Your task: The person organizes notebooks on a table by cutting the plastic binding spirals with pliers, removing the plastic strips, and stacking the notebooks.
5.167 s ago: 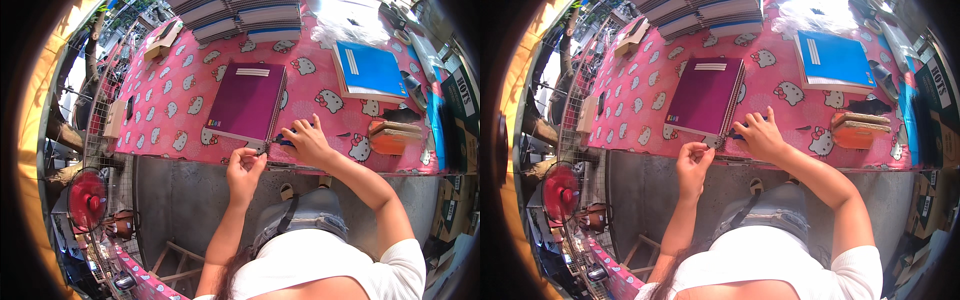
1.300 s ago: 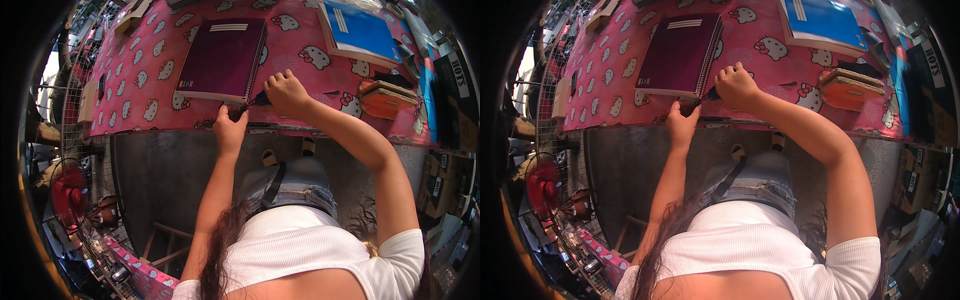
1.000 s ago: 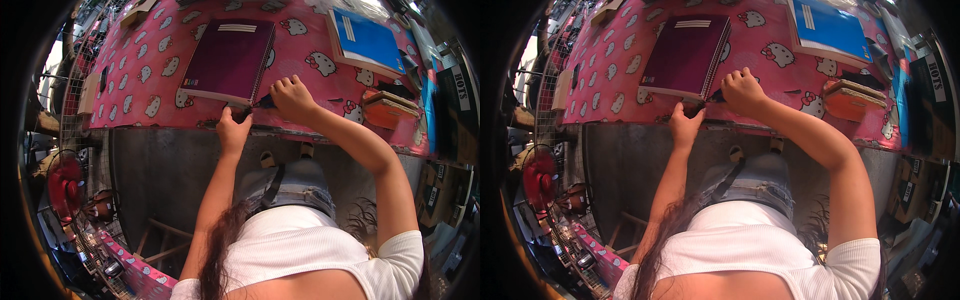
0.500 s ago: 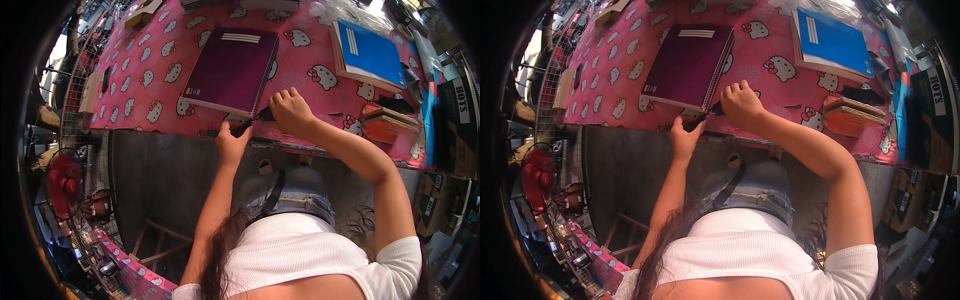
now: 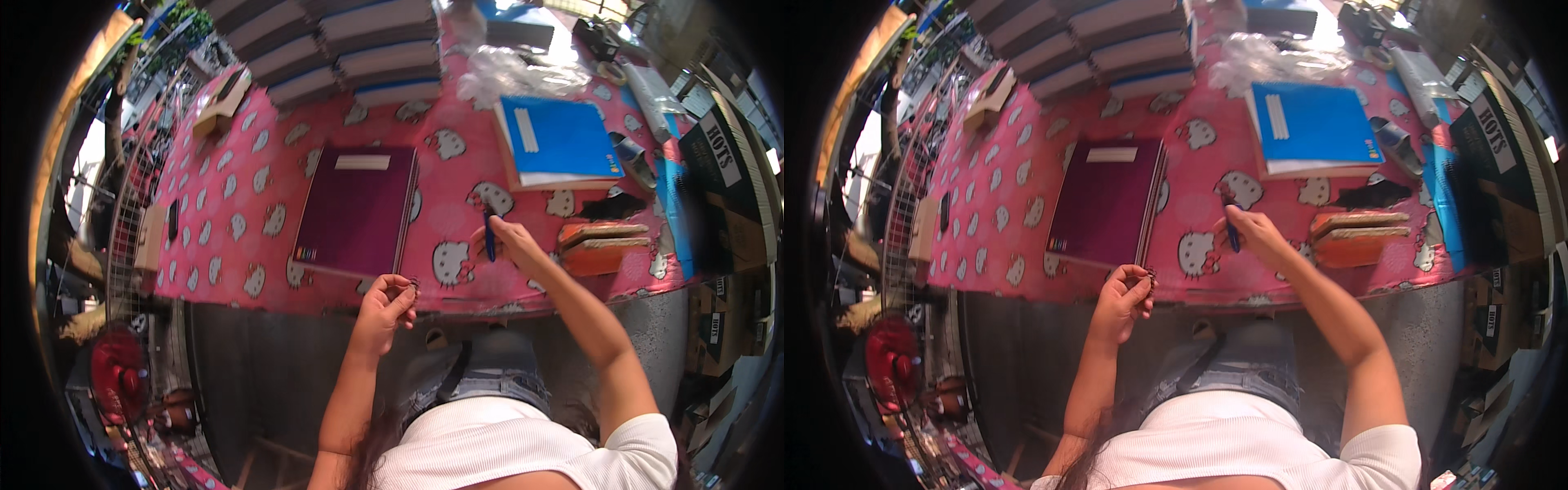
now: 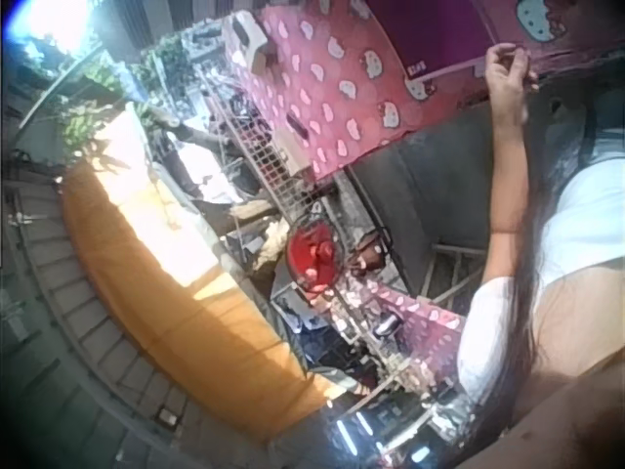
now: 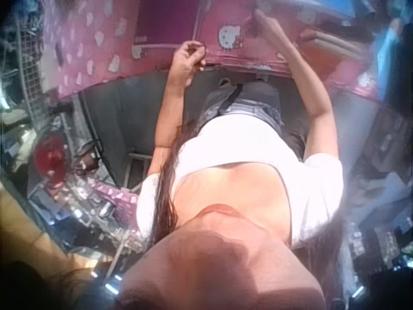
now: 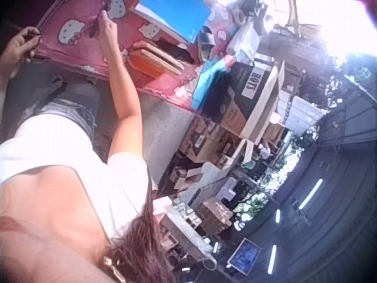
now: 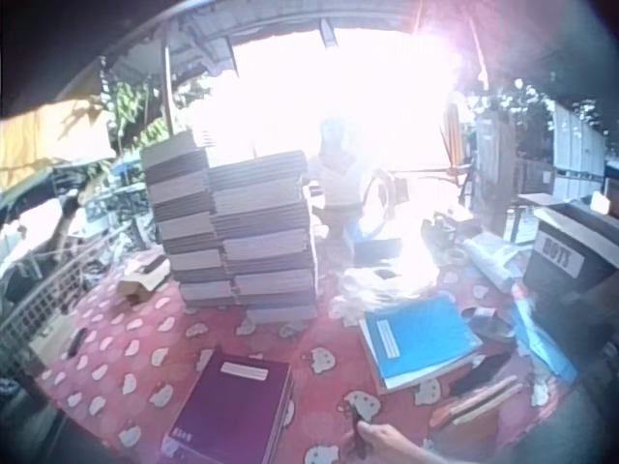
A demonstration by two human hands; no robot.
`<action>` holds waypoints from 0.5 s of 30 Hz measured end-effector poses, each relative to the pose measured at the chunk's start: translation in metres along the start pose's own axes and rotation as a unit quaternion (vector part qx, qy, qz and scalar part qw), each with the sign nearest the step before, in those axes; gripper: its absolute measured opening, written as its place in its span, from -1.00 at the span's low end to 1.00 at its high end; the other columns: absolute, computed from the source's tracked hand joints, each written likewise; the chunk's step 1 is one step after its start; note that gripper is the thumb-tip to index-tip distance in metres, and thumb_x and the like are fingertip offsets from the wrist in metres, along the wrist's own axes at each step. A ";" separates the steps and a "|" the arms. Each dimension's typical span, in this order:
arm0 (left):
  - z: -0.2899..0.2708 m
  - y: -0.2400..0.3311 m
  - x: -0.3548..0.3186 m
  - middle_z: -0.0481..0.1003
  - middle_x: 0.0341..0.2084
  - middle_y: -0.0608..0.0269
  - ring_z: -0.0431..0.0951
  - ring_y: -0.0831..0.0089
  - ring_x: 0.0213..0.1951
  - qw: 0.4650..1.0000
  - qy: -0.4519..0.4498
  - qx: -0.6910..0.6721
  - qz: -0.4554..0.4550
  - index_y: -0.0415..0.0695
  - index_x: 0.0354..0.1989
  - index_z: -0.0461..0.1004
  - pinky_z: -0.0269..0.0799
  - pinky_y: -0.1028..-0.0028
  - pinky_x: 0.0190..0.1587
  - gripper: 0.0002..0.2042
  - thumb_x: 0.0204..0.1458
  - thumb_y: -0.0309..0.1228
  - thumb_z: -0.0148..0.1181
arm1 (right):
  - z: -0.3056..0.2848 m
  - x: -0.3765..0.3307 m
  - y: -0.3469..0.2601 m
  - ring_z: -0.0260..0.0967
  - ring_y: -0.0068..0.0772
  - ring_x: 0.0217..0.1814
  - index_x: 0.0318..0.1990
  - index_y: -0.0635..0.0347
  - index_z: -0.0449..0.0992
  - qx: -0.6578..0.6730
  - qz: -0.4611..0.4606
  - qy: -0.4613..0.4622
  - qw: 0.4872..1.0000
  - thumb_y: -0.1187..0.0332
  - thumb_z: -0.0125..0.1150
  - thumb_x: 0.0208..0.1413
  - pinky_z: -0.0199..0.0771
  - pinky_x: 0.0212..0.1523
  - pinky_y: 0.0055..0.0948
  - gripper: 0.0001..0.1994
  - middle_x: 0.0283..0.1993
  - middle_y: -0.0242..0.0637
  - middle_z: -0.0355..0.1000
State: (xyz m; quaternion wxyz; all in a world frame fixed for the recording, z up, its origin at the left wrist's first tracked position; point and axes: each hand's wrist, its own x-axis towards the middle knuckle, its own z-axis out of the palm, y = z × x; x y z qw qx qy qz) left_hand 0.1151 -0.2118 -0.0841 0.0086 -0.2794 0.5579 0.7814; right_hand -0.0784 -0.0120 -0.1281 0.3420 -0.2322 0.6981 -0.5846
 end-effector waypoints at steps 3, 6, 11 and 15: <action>0.052 0.039 0.044 0.47 -0.32 0.25 0.50 0.48 -0.42 0.986 -0.111 -0.121 0.000 -0.07 -0.11 0.30 0.47 0.51 -0.43 -0.79 0.14 -0.45 0.15 | -0.015 -0.021 0.037 0.48 -0.40 -0.22 -0.11 0.28 0.46 0.282 -0.035 0.081 0.955 -0.14 -0.05 0.23 0.47 -0.24 -0.43 -0.44 -0.25 -0.28 0.48; 0.111 0.085 0.125 0.46 -0.28 0.16 0.53 0.38 -0.33 0.981 -0.126 -0.144 0.037 -0.10 -0.10 0.27 0.56 0.40 -0.28 -0.81 0.15 -0.50 0.09 | 0.001 -0.019 0.049 0.40 -0.53 -0.24 -0.12 0.30 0.45 0.265 -0.129 0.103 0.950 -0.04 -0.01 0.25 0.42 -0.20 -0.50 -0.52 -0.29 -0.33 0.45; 0.219 0.174 0.278 0.45 -0.35 0.15 0.56 0.37 -0.38 0.978 -0.084 -0.104 0.162 -0.18 -0.12 0.27 0.59 0.38 -0.29 -0.80 0.10 -0.57 0.09 | -0.004 -0.011 0.049 0.37 -0.58 -0.24 -0.11 0.29 0.45 0.251 -0.126 0.088 0.956 0.05 0.02 0.26 0.42 -0.20 -0.50 -0.59 -0.28 -0.37 0.46; 0.278 0.227 0.371 0.48 -0.35 0.15 0.55 0.42 -0.37 0.946 0.008 0.075 0.314 -0.21 -0.11 0.34 0.54 0.49 -0.29 -0.77 0.06 -0.56 0.17 | -0.006 -0.012 0.049 0.38 -0.58 -0.21 -0.06 0.26 0.44 0.172 -0.137 0.060 0.974 0.07 0.00 0.27 0.43 -0.17 -0.47 -0.61 -0.28 -0.36 0.47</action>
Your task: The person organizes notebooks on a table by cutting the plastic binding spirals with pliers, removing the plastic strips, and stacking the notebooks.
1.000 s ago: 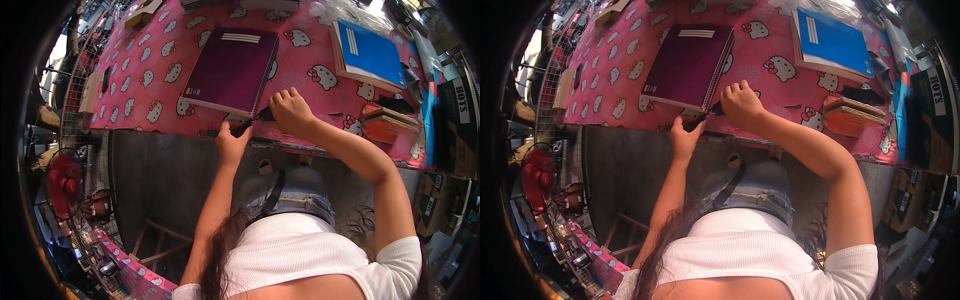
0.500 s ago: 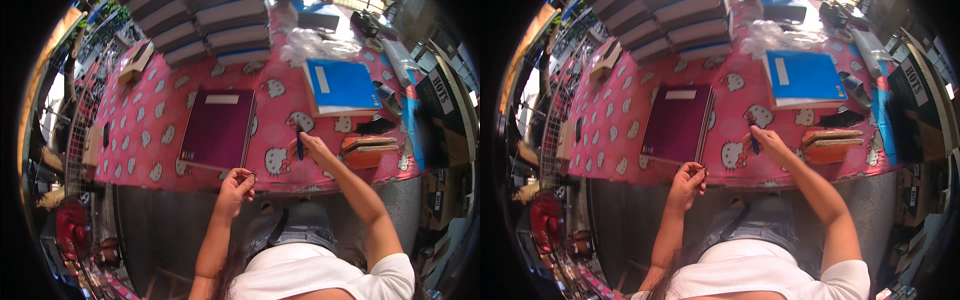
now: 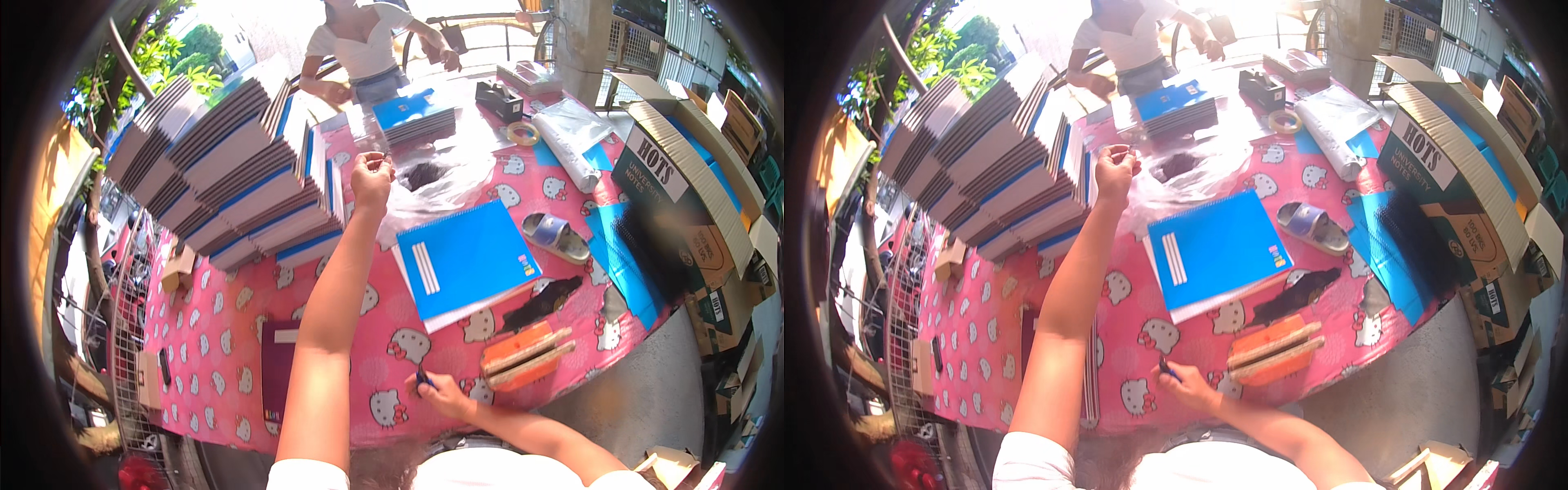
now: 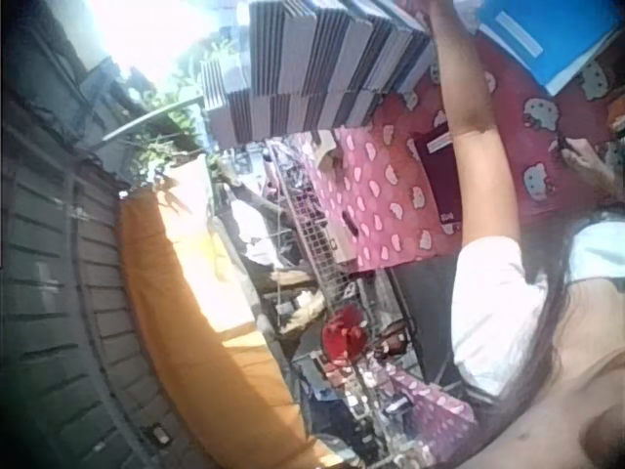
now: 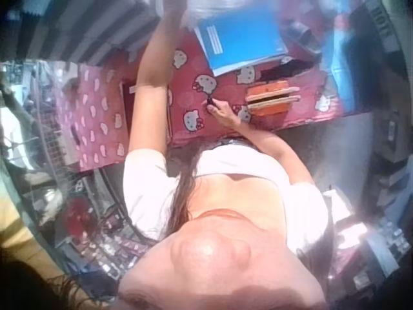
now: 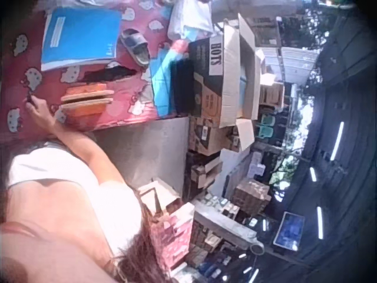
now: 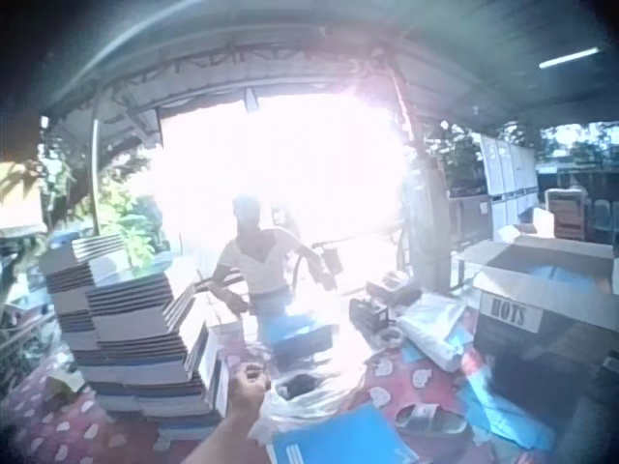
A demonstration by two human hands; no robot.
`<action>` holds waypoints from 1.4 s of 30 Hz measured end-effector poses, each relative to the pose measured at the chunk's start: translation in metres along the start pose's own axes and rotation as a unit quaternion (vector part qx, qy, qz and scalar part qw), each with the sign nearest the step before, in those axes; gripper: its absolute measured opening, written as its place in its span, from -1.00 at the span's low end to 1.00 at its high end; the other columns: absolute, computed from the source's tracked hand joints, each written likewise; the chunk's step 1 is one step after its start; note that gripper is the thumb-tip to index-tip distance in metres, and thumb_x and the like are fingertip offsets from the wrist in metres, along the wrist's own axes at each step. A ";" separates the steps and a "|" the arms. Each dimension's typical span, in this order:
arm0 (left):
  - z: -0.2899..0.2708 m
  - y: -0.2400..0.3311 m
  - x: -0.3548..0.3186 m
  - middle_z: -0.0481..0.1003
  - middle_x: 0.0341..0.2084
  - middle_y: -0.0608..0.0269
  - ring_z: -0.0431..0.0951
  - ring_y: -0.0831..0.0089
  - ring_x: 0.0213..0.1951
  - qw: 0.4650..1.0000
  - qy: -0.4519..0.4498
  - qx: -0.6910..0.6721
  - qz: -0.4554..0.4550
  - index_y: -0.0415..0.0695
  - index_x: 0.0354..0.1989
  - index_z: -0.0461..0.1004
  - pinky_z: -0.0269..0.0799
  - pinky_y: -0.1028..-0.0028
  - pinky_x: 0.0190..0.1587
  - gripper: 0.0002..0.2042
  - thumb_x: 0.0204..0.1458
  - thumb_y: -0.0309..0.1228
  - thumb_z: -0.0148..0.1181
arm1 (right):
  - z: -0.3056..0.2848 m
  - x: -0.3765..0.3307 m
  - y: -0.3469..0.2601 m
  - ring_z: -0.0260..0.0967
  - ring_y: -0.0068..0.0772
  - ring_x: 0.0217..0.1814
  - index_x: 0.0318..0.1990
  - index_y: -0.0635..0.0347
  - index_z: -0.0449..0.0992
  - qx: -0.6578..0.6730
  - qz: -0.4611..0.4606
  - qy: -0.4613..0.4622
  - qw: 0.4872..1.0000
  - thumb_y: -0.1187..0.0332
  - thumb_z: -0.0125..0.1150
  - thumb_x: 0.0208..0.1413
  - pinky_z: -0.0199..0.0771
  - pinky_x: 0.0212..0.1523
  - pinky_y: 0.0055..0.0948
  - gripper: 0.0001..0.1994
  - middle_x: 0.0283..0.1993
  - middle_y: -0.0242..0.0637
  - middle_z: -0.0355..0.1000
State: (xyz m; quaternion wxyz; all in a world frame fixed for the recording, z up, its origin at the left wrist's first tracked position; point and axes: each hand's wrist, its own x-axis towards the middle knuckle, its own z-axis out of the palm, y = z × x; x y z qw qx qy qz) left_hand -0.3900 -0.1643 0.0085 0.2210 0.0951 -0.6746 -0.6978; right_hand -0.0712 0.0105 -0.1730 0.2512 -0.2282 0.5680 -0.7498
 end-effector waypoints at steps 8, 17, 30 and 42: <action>0.043 0.076 -0.036 0.44 -0.03 0.13 0.40 0.40 0.05 0.965 -0.208 0.146 0.066 -0.19 -0.03 0.48 0.27 0.43 0.10 -0.62 0.06 -0.20 0.24 | -0.009 0.000 0.005 0.43 -0.45 -0.18 -0.01 0.22 0.42 -0.010 0.002 -0.008 1.000 0.13 0.01 0.26 0.43 -0.13 -0.42 -0.65 -0.25 -0.27 0.48; -0.096 0.252 -0.319 0.43 -0.62 0.31 0.43 0.45 -0.53 0.813 -0.452 -0.140 0.340 0.22 -0.25 0.38 0.37 0.22 -0.24 -0.95 0.14 -0.26 0.09 | -0.008 0.004 0.004 0.41 -0.49 -0.14 -0.06 0.27 0.43 0.053 0.046 -0.009 0.997 0.20 0.03 0.26 0.41 -0.08 -0.43 -0.70 -0.21 -0.29 0.48; -0.210 0.328 -0.529 0.42 -0.40 0.09 0.45 0.20 -0.27 0.763 -0.538 0.123 0.335 -0.05 -0.38 0.42 0.36 0.02 -0.13 -0.85 0.11 -0.36 -0.09 | 0.039 0.010 -0.001 0.42 -0.48 -0.32 -0.15 0.26 0.44 0.146 0.054 0.173 0.973 -0.10 -0.07 0.25 0.41 -0.26 -0.49 -0.49 -0.34 -0.28 0.47; -0.282 0.410 -0.691 0.47 -0.28 0.15 0.48 0.12 -0.22 0.592 -0.613 0.302 0.427 -0.15 -0.28 0.41 0.41 0.11 -0.11 -0.85 -0.04 -0.43 0.08 | 0.058 0.045 0.000 0.39 -0.52 -0.41 -0.23 0.27 0.46 0.068 0.094 0.119 0.986 -0.11 -0.05 0.24 0.37 -0.38 -0.54 -0.48 -0.44 -0.33 0.42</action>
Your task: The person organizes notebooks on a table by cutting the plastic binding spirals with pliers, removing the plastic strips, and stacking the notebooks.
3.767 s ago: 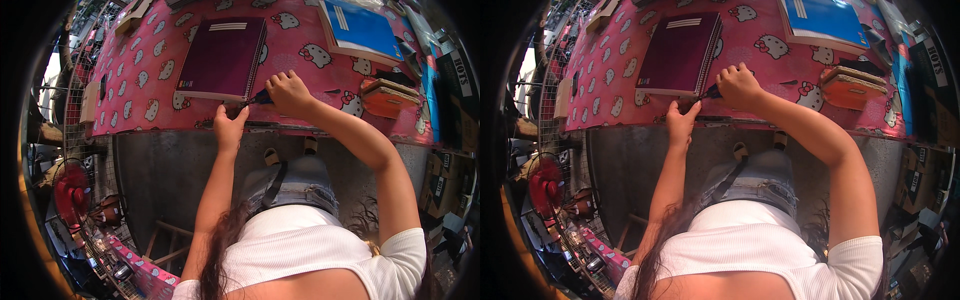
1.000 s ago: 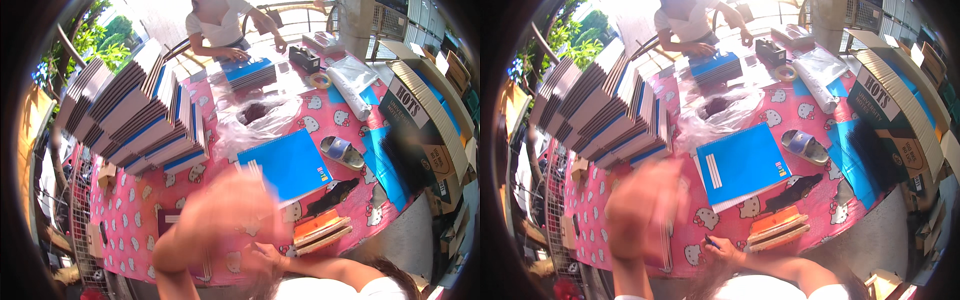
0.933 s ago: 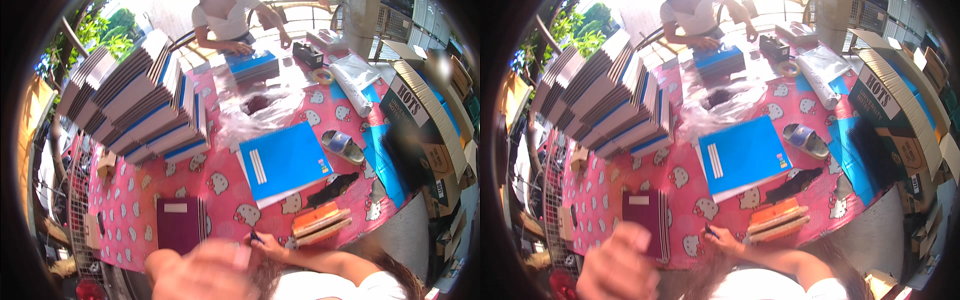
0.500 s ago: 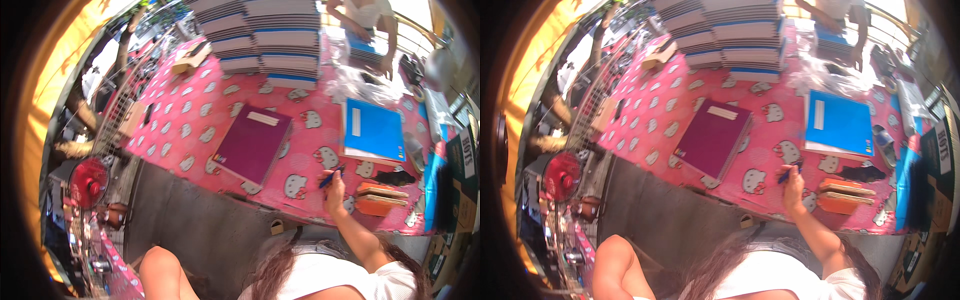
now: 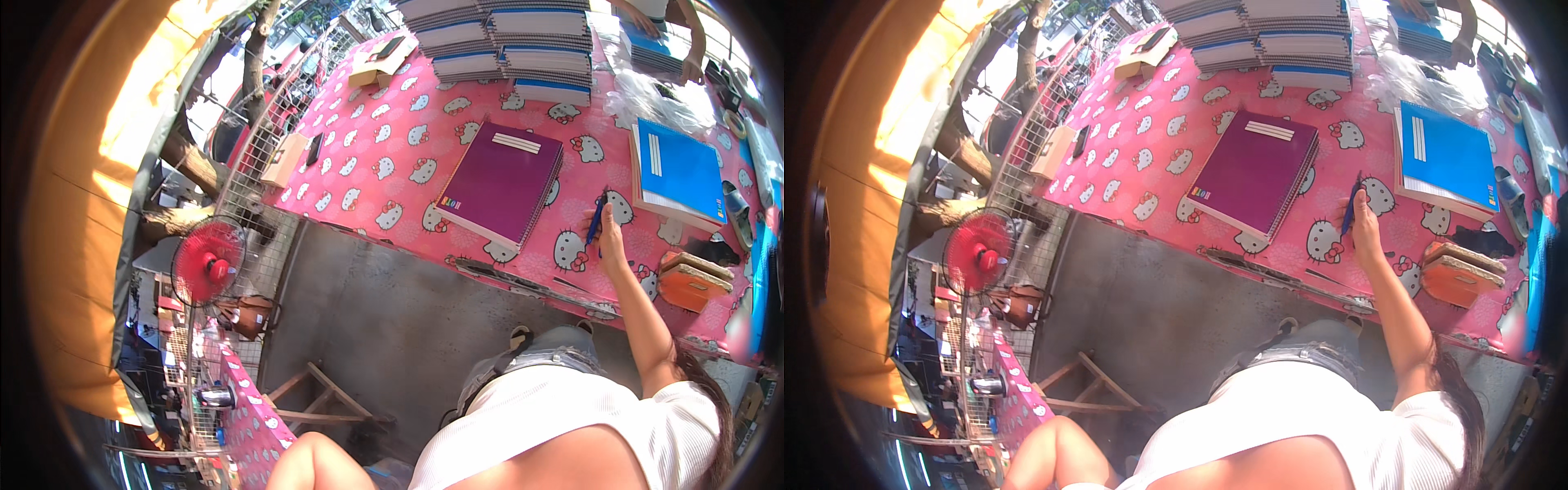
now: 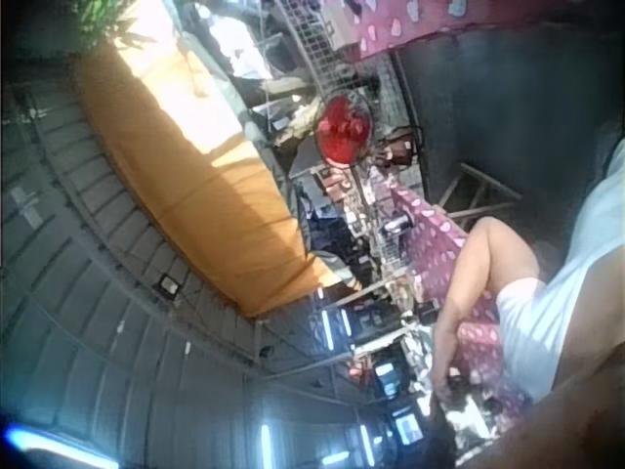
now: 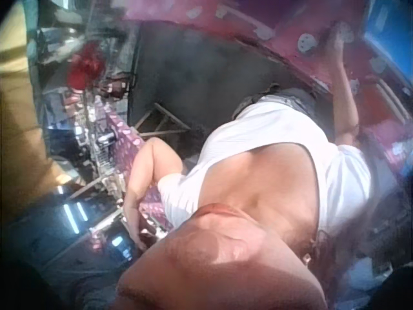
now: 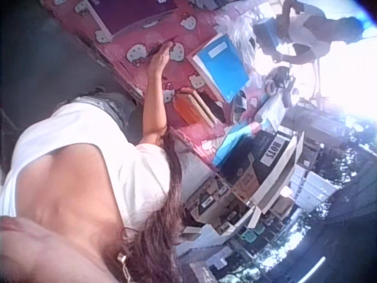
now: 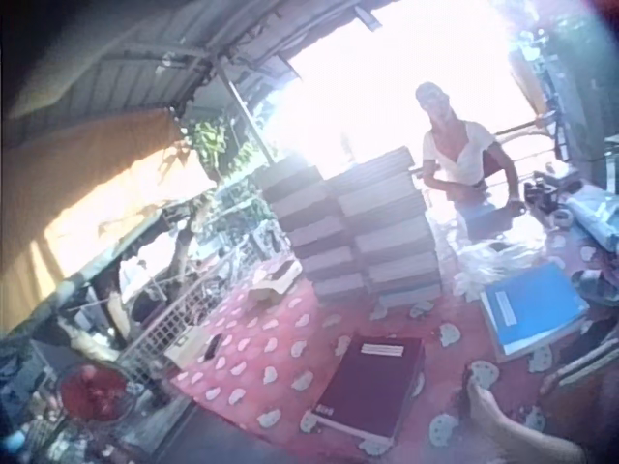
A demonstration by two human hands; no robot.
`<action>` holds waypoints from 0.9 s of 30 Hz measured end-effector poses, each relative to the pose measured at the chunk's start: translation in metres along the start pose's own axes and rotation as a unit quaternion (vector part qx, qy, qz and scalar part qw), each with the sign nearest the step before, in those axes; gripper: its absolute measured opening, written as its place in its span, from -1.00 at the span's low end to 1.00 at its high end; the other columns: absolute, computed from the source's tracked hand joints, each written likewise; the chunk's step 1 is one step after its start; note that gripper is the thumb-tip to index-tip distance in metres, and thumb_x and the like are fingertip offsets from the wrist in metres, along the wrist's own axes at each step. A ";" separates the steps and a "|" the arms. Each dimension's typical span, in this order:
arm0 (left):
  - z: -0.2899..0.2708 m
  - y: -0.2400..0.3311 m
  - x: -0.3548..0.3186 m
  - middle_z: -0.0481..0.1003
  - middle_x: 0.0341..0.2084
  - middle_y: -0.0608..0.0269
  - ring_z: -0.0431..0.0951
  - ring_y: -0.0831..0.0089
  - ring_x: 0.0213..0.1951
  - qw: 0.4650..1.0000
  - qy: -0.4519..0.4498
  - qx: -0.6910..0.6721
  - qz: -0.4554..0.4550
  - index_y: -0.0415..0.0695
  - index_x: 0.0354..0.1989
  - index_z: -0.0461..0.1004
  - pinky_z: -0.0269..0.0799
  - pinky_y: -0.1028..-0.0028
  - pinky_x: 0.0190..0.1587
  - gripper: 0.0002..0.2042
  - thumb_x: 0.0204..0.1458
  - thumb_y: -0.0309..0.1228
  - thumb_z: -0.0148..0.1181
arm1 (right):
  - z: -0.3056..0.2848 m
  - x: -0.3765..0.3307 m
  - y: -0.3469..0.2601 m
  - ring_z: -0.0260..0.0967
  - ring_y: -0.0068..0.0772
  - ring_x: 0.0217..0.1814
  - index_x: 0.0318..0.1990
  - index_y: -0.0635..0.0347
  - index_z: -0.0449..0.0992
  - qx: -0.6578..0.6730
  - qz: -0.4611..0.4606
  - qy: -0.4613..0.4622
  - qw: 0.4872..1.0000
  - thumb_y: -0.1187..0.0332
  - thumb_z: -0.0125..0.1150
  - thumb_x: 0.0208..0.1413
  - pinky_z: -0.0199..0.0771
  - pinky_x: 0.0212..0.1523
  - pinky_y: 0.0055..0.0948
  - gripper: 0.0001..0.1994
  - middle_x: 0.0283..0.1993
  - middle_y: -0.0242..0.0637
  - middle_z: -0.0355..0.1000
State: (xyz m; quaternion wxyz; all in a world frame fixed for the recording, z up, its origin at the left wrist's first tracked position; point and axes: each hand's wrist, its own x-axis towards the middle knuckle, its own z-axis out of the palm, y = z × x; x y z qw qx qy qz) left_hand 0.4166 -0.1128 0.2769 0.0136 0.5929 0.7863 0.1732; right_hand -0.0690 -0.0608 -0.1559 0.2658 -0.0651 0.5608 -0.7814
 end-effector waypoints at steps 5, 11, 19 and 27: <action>-0.005 0.035 -0.111 0.58 -0.49 0.23 0.59 0.18 -0.43 0.804 0.279 -0.491 0.188 -0.11 -0.60 0.47 0.55 0.28 -0.29 -0.94 -0.14 -0.49 0.18 | 0.009 -0.013 -0.009 0.38 -0.48 -0.40 -0.10 0.16 0.41 -0.166 -0.030 -0.177 0.970 0.02 -0.01 0.25 0.40 -0.40 -0.48 -0.64 -0.34 -0.28 0.43; 0.038 -0.380 -0.092 0.32 0.02 0.08 0.29 0.25 0.08 0.695 0.572 -0.113 -0.421 -0.09 0.01 0.28 0.09 0.19 0.13 -0.59 -0.01 -0.24 0.16 | 0.015 -0.042 -0.018 0.31 -0.05 -0.08 -0.08 0.11 0.42 -0.535 -0.277 -0.242 0.760 0.13 0.25 0.00 0.28 -0.09 -0.11 -0.63 -0.19 -0.15 0.31; 0.236 -0.512 -0.083 -0.12 0.40 0.08 -0.22 -0.12 0.39 0.718 0.025 0.132 -0.683 0.42 0.36 0.04 -0.46 -0.43 0.19 -0.37 0.09 0.16 -0.07 | 0.013 -0.034 0.002 0.30 -0.17 0.00 -0.06 0.08 0.46 -0.564 -0.390 -0.196 0.701 0.11 0.34 -0.13 0.24 0.03 0.01 -0.54 -0.11 -0.21 0.31; 0.248 -0.519 -0.102 0.01 0.38 0.19 -0.15 0.02 0.40 0.732 0.106 0.151 -0.656 0.16 0.36 0.12 -0.34 -0.31 0.26 -0.47 0.20 -0.07 -0.14 | 0.026 -0.020 0.004 0.26 -0.25 0.04 -0.03 0.07 0.46 -0.571 -0.456 -0.199 0.653 0.12 0.36 -0.20 0.27 0.08 -0.08 -0.49 -0.08 -0.27 0.30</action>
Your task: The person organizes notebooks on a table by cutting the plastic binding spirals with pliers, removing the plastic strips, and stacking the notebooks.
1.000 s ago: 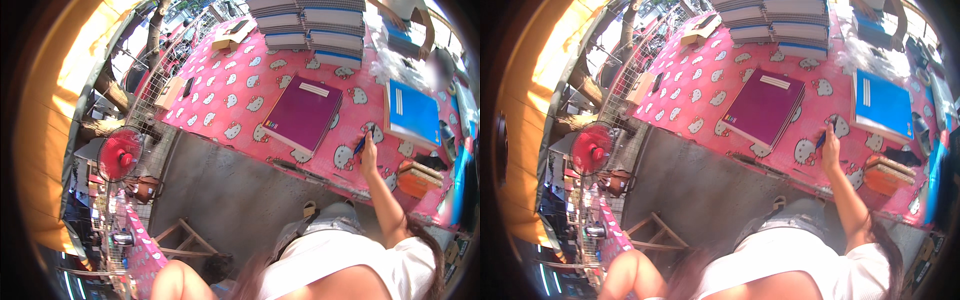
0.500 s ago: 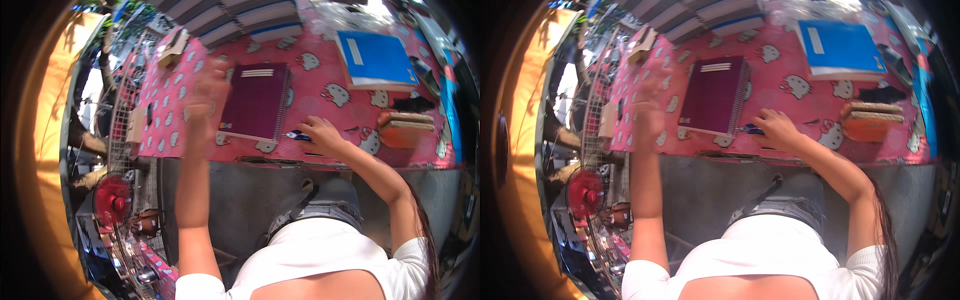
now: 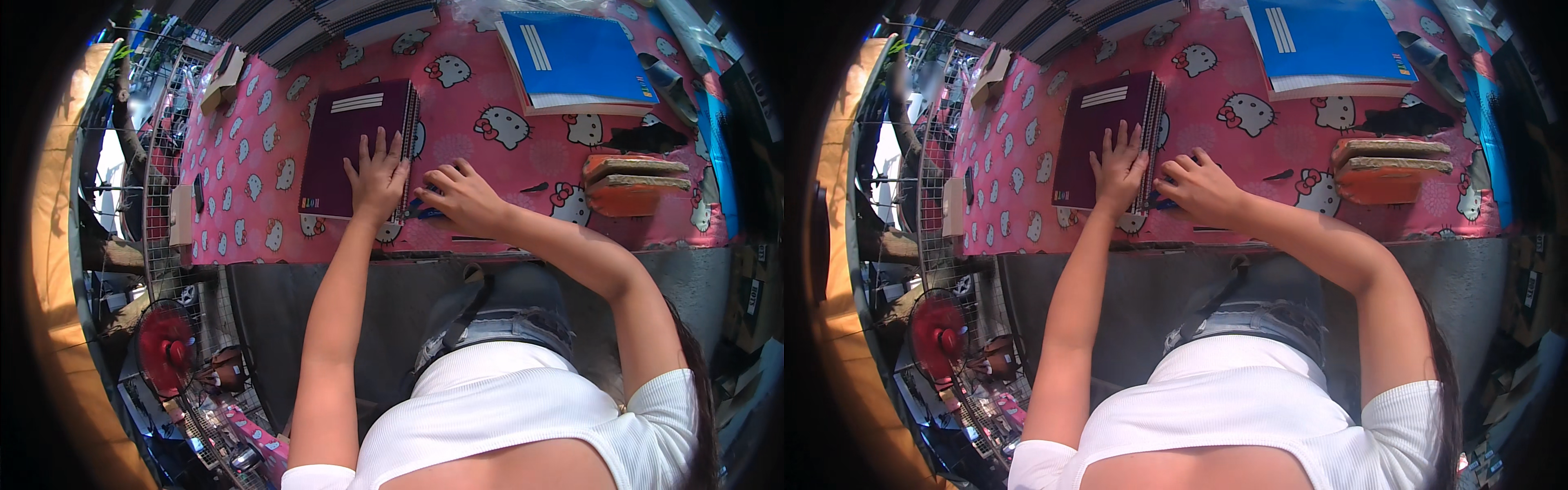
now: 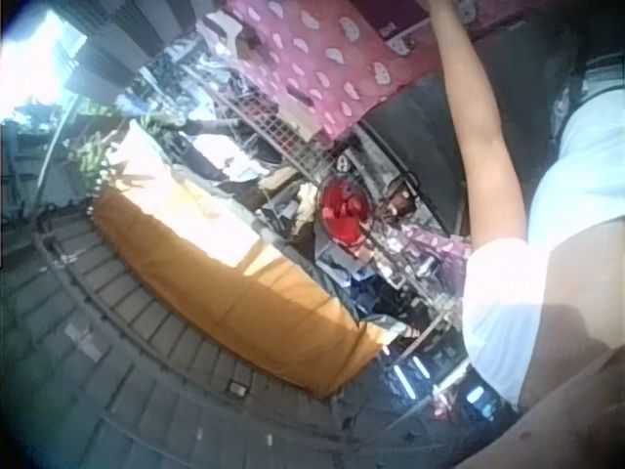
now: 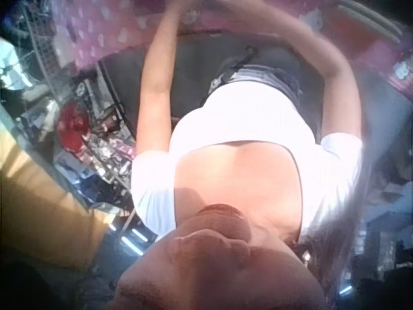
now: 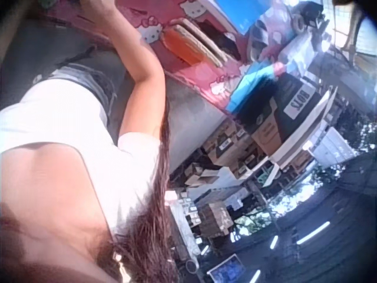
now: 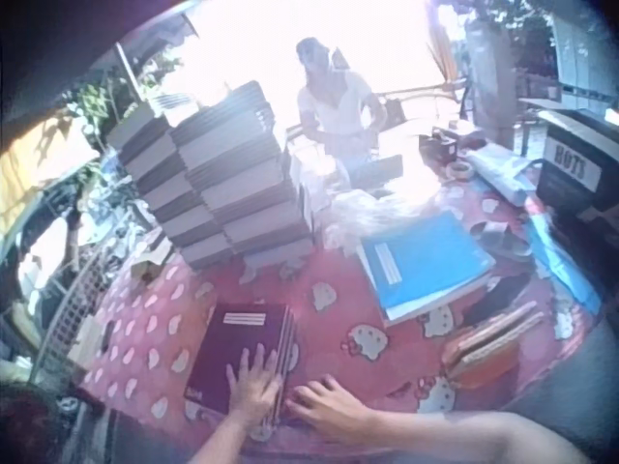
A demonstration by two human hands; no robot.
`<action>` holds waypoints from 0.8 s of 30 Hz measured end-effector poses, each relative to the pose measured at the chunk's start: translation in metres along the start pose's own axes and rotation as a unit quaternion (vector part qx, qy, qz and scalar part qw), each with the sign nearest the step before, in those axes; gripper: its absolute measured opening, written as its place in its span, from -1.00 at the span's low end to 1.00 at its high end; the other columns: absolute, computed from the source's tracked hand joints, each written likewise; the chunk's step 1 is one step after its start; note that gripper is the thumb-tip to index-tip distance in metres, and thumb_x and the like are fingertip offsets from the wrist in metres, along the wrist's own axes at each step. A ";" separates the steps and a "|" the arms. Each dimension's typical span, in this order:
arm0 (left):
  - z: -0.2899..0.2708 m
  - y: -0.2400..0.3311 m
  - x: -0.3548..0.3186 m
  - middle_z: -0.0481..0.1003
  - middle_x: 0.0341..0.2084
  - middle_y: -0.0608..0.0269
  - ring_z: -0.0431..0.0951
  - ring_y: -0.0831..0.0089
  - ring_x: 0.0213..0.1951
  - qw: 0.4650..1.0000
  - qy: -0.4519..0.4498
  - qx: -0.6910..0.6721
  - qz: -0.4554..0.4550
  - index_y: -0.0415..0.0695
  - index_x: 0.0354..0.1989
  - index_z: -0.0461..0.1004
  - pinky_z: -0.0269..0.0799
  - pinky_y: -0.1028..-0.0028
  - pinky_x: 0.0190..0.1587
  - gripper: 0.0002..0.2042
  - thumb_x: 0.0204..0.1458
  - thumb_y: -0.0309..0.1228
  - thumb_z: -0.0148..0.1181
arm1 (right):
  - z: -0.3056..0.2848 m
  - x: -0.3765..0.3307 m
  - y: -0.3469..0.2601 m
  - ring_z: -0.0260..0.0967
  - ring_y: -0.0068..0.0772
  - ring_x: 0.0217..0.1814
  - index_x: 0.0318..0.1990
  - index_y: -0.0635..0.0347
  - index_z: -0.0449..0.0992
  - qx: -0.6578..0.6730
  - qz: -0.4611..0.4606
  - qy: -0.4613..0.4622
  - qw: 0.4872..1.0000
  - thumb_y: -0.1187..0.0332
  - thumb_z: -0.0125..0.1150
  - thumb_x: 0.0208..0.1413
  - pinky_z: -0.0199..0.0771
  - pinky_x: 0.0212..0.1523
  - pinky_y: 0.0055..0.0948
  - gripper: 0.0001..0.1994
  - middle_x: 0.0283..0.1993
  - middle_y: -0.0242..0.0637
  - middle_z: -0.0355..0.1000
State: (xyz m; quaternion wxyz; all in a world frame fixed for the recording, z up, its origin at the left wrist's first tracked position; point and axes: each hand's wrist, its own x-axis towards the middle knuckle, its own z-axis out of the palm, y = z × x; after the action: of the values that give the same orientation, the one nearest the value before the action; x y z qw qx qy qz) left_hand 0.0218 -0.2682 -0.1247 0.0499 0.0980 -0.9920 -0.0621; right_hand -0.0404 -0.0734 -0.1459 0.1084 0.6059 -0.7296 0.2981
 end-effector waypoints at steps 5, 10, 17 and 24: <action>0.002 -0.004 -0.004 0.03 0.37 0.19 -0.14 0.04 0.40 1.000 0.011 -0.006 0.005 0.18 0.34 0.15 -0.34 -0.31 0.26 -0.48 0.18 -0.07 -0.10 | -0.008 0.017 0.000 0.40 -0.15 -0.11 -0.14 0.12 0.54 0.172 0.084 -0.129 0.973 0.07 0.36 -0.17 0.41 -0.07 -0.10 -0.55 -0.21 -0.23 0.41; -0.003 0.001 -0.001 0.02 0.38 0.20 -0.13 0.04 0.40 1.000 0.022 0.005 0.020 0.20 0.33 0.17 -0.32 -0.31 0.27 -0.42 0.10 -0.06 0.03 | -0.030 0.055 0.018 0.50 -0.04 -0.42 -0.26 0.34 0.57 0.419 0.387 -0.402 0.717 -0.09 0.28 -0.07 0.52 -0.45 -0.13 -0.45 -0.39 -0.03 0.49; -0.002 -0.002 -0.003 0.05 0.37 0.24 -0.10 0.03 0.40 0.999 0.024 -0.032 -0.006 0.29 0.31 0.20 -0.29 -0.32 0.26 -0.36 -0.03 -0.20 0.18 | -0.021 0.018 0.006 0.32 -0.20 0.00 -0.13 0.09 0.41 0.129 0.076 -0.180 0.972 0.04 0.33 -0.11 0.27 -0.03 -0.14 -0.55 -0.16 -0.26 0.35; -0.004 0.003 -0.001 0.07 0.36 0.29 -0.08 0.08 0.40 0.999 0.026 -0.036 -0.009 0.28 0.31 0.21 -0.33 -0.28 0.28 -0.36 -0.04 -0.23 0.20 | -0.001 0.014 0.010 0.34 -0.22 -0.06 -0.18 0.10 0.42 0.050 -0.022 -0.081 0.995 0.07 0.35 -0.16 0.31 -0.07 -0.14 -0.57 -0.20 -0.27 0.36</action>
State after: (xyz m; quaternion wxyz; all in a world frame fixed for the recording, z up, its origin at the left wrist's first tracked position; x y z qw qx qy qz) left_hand 0.0227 -0.2654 -0.1209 0.0790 0.1070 -0.9865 -0.0953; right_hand -0.0533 -0.0835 -0.1406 0.0249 0.6488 -0.7065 0.2818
